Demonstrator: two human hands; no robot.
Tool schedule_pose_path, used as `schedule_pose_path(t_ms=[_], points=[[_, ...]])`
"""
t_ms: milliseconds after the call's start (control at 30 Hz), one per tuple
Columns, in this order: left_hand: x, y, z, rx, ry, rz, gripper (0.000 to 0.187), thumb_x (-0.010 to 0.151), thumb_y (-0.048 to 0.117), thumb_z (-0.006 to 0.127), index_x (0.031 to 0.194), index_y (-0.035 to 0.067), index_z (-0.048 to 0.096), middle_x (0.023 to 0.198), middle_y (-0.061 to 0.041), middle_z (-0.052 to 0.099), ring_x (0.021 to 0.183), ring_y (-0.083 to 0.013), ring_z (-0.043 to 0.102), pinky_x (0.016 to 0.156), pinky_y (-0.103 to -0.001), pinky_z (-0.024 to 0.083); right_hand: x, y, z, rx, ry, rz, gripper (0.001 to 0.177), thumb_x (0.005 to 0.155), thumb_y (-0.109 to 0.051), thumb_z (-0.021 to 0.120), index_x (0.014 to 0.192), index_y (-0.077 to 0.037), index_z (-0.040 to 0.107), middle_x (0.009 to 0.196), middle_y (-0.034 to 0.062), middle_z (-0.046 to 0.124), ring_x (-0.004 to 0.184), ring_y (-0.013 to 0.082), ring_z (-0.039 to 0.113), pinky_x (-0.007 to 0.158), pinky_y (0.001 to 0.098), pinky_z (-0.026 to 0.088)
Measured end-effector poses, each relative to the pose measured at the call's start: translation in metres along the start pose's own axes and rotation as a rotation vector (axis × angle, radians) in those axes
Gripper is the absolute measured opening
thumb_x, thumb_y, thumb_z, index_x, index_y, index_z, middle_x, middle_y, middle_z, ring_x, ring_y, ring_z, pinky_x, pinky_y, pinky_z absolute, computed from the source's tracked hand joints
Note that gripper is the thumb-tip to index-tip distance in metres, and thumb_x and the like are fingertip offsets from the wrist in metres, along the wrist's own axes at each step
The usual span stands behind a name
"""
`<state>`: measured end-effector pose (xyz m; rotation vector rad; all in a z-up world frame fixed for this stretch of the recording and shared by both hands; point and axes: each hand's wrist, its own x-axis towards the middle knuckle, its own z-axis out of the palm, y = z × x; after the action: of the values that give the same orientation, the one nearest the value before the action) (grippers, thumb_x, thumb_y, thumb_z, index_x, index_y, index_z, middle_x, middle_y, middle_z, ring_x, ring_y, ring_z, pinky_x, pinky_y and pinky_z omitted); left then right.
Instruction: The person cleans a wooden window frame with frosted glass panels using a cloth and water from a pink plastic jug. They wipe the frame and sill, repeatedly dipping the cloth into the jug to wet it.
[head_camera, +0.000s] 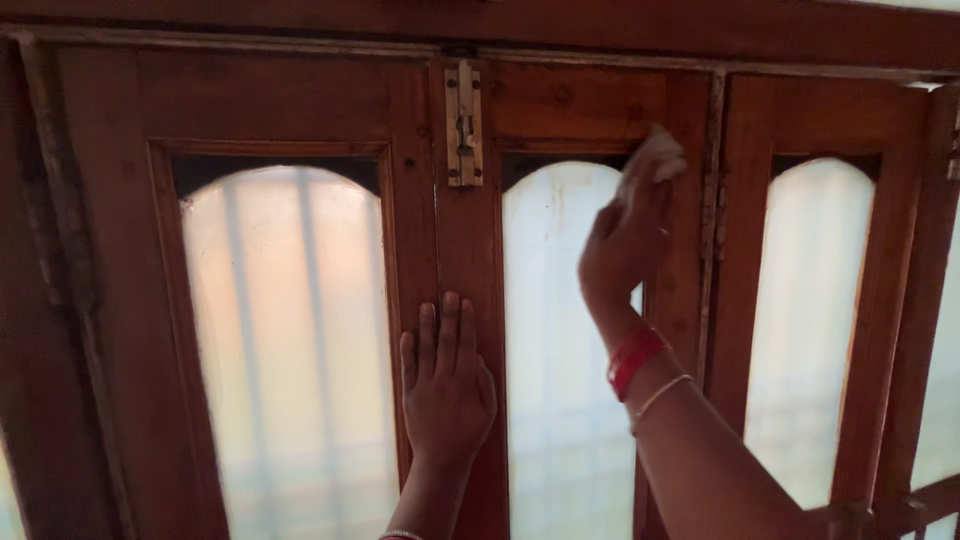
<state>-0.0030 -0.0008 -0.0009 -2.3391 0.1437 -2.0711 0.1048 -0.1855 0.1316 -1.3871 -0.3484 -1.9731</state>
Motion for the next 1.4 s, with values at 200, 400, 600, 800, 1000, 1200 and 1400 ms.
schedule_pose_path(t_ms=[200, 400, 600, 800, 1000, 1200, 1400], points=[[0.000, 0.001, -0.001, -0.016, 0.033, 0.005, 0.059, 0.100, 0.024, 0.040, 0.156, 0.008, 0.040, 0.164, -0.012, 0.038, 0.152, -0.0344, 0.033, 0.124, -0.054, 0.023, -0.015, -0.028, -0.010, 0.248, -0.141, -0.163, 0.063, 0.096, 0.006, 0.055, 0.155, -0.014, 0.047, 0.155, 0.0262, 0.050, 0.141, 0.0429, 0.053, 0.115, 0.0508, 0.046], [-0.003, 0.001, -0.003, -0.073, 0.053, 0.011, 0.058, 0.103, 0.025, 0.039, 0.159, 0.008, 0.039, 0.165, -0.012, 0.036, 0.154, -0.0350, 0.032, 0.125, -0.054, 0.022, -0.065, -0.067, -0.042, 0.293, -0.338, -0.269, 0.064, 0.091, 0.004, 0.058, 0.152, -0.014, 0.052, 0.154, 0.0256, 0.049, 0.141, 0.0459, 0.050, 0.115, 0.0526, 0.044], [-0.004, 0.001, 0.000, -0.082, 0.027, -0.022, 0.056, 0.106, 0.026, 0.039, 0.160, 0.012, 0.039, 0.167, -0.010, 0.035, 0.156, -0.0326, 0.030, 0.127, -0.053, 0.019, -0.107, -0.054, -0.070, 0.346, -0.503, -0.280, 0.065, 0.089, 0.000, 0.059, 0.152, -0.010, 0.049, 0.151, 0.0279, 0.048, 0.138, 0.0468, 0.050, 0.112, 0.0532, 0.045], [-0.008, 0.005, 0.001, -0.096, 0.029, -0.026, 0.057, 0.108, 0.030, 0.038, 0.161, 0.011, 0.036, 0.168, -0.011, 0.033, 0.157, -0.0336, 0.026, 0.128, -0.052, 0.014, -0.179, -0.017, -0.108, 0.275, -0.722, -0.492, 0.069, 0.082, -0.004, 0.062, 0.150, -0.007, 0.046, 0.141, 0.0296, 0.049, 0.132, 0.0485, 0.050, 0.113, 0.0589, 0.041], [-0.008, 0.005, 0.000, -0.068, 0.001, -0.024, 0.058, 0.108, 0.029, 0.038, 0.164, 0.012, 0.034, 0.170, -0.011, 0.030, 0.159, -0.0329, 0.025, 0.130, -0.052, 0.014, -0.160, 0.020, -0.108, -0.114, -0.609, -0.973, 0.049, 0.092, -0.018, 0.060, 0.141, -0.015, 0.052, 0.142, 0.0105, 0.056, 0.131, 0.0356, 0.057, 0.109, 0.0663, 0.034], [-0.007, 0.005, 0.000, -0.064, 0.008, -0.031, 0.059, 0.106, 0.030, 0.037, 0.163, 0.011, 0.035, 0.169, -0.011, 0.032, 0.158, -0.0326, 0.026, 0.129, -0.052, 0.016, -0.073, 0.026, -0.072, -0.207, -0.423, -0.650, 0.058, 0.092, -0.018, 0.060, 0.149, -0.013, 0.048, 0.151, 0.0171, 0.049, 0.142, 0.0356, 0.043, 0.111, 0.0692, 0.030], [-0.007, 0.004, 0.001, -0.067, 0.020, -0.024, 0.059, 0.105, 0.029, 0.036, 0.161, 0.010, 0.037, 0.168, -0.012, 0.033, 0.157, -0.0338, 0.028, 0.129, -0.052, 0.017, -0.036, 0.028, -0.031, -0.003, -0.135, -0.028, 0.065, 0.101, -0.006, 0.057, 0.164, -0.008, 0.038, 0.162, 0.0225, 0.042, 0.151, 0.0386, 0.041, 0.122, 0.0511, 0.042]])
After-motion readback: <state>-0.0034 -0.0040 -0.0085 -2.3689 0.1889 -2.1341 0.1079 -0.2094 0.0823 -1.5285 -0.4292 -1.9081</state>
